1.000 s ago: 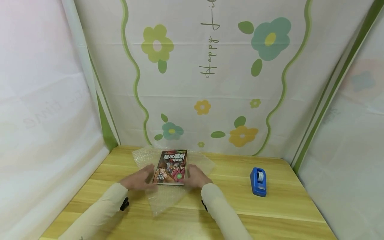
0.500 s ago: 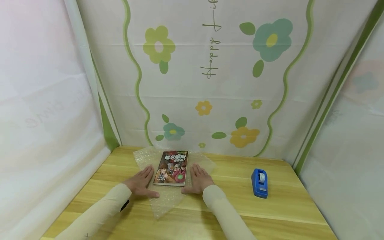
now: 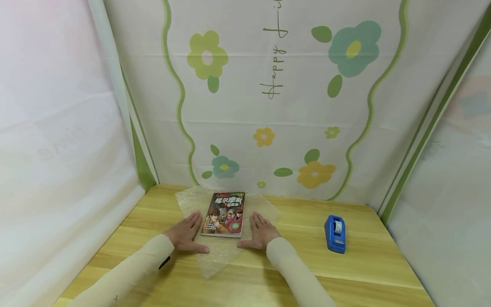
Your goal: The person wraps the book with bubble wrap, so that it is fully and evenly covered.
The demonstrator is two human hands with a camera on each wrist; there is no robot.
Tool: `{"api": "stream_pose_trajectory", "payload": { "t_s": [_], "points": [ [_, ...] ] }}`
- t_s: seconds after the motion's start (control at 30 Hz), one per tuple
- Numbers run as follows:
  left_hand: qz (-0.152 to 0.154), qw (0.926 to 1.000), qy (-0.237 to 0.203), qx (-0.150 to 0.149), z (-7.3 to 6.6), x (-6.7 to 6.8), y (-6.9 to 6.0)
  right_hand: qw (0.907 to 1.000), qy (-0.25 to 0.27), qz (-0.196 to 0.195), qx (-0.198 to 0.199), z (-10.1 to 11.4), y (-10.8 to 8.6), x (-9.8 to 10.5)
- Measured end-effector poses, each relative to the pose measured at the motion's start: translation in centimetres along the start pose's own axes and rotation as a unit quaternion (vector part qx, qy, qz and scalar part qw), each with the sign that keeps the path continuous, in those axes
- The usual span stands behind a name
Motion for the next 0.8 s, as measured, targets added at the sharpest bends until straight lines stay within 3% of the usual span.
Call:
{"api": "stream_pose_trajectory", "payload": {
  "t_s": [0.07,0.3,0.53,0.8],
  "points": [
    [0.014,0.9998,0.012,0.008,-1.0,0.6,-0.1,1.0000,-0.005,0.001,-0.002,-0.2,-0.5,0.0],
    [0.021,0.9989,0.037,0.019,-2.6,0.2,0.4,0.9999,-0.010,0.003,-0.003,-1.2,-1.5,0.1],
    [0.018,0.9993,0.031,0.012,-4.0,-0.2,0.7,0.9992,0.020,-0.011,0.033,-3.4,-1.5,-1.4],
    [0.015,0.9985,0.053,0.005,-6.0,-0.2,1.8,0.9997,0.016,0.010,0.012,-5.1,-3.0,-0.6]
  ]
}}
Point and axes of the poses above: each hand's wrist, its own y-axis towards the middle knuckle, its own x-axis out of the back of the hand, z = x × y, the point moved 2 cm from there along y, towards the middle knuckle, and after that the axes turned 7 degrees about -x, right-handed, at the moved point
